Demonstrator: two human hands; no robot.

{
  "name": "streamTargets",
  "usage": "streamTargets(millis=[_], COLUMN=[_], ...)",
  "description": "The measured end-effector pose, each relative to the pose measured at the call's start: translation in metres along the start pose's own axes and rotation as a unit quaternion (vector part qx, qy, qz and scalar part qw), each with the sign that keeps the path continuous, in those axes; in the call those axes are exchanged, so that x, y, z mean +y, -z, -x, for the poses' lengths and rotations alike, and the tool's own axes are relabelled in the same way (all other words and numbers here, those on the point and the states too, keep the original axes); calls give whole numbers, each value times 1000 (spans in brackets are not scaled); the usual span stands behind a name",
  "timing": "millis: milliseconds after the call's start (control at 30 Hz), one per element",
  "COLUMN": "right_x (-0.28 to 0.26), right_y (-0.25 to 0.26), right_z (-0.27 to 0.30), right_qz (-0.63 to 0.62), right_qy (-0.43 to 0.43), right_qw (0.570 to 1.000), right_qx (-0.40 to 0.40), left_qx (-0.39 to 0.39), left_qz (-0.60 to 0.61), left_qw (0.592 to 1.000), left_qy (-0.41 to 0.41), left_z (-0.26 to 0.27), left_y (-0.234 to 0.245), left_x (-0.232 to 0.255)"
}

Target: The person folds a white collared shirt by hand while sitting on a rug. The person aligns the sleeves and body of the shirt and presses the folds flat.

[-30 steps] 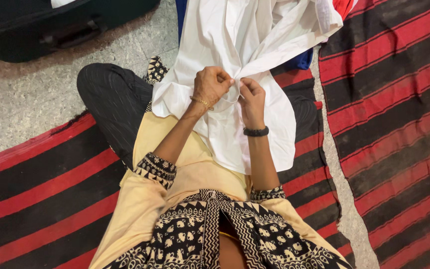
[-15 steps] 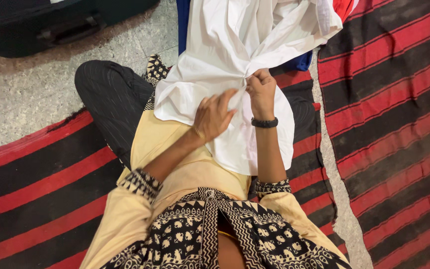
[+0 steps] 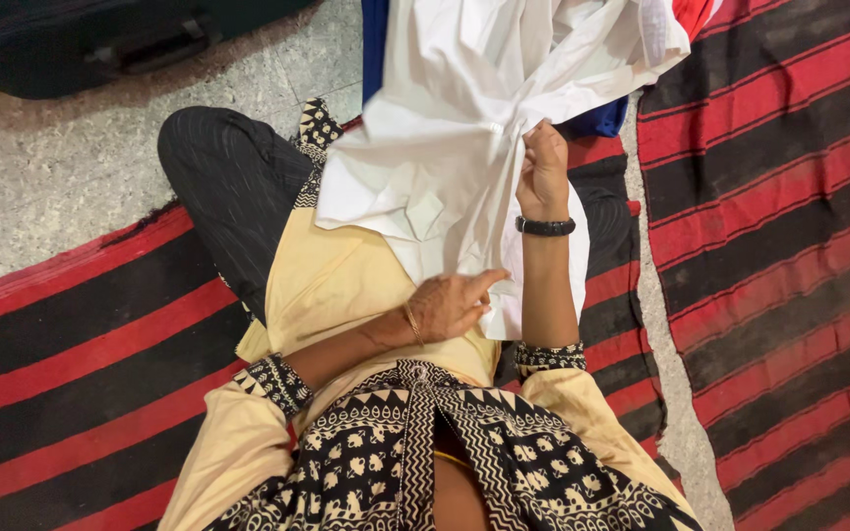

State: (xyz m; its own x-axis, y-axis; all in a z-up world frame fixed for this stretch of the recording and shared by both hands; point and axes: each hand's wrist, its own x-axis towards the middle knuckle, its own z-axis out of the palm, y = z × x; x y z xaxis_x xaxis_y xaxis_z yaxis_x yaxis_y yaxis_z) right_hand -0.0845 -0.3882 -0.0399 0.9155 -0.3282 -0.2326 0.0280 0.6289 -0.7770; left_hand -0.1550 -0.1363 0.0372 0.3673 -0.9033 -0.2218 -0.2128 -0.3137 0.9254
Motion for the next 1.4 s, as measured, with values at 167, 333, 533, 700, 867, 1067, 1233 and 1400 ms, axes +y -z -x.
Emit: streamTargets(millis=[167, 333, 533, 700, 867, 1067, 1233, 1400], right_x=[-9, -6, -10, 11, 37, 43, 27, 11], right_y=[-2, 7, -9, 11, 14, -8, -36, -46], right_z=[-3, 6, 33, 59, 79, 87, 122, 166], right_qz=[12, -38, -103, 86, 239, 489, 616, 577], right_qy=[-10, -30, -90, -107, -89, -32, -65, -99], right_qw=[1000, 998, 985, 985, 964, 870, 781, 810], right_qx=[-6, -29, 107, 100, 70, -51, -83, -34], left_qx=[193, 237, 76, -2, 101, 134, 173, 96], left_qz=[89, -164, -341, -280, -195, -273, -284, -266], left_qw=[977, 945, 909, 942, 974, 952, 938, 958], left_qy=[-24, 157, 228, 182, 51, 11, -95, 54], left_z=[-15, -19, -34, -38, -4, 85, 114, 103], left_y=[0, 65, 77, 71, 92, 123, 97, 76], left_x=[-53, -113, -146, -173, -144, -74, -61, -68])
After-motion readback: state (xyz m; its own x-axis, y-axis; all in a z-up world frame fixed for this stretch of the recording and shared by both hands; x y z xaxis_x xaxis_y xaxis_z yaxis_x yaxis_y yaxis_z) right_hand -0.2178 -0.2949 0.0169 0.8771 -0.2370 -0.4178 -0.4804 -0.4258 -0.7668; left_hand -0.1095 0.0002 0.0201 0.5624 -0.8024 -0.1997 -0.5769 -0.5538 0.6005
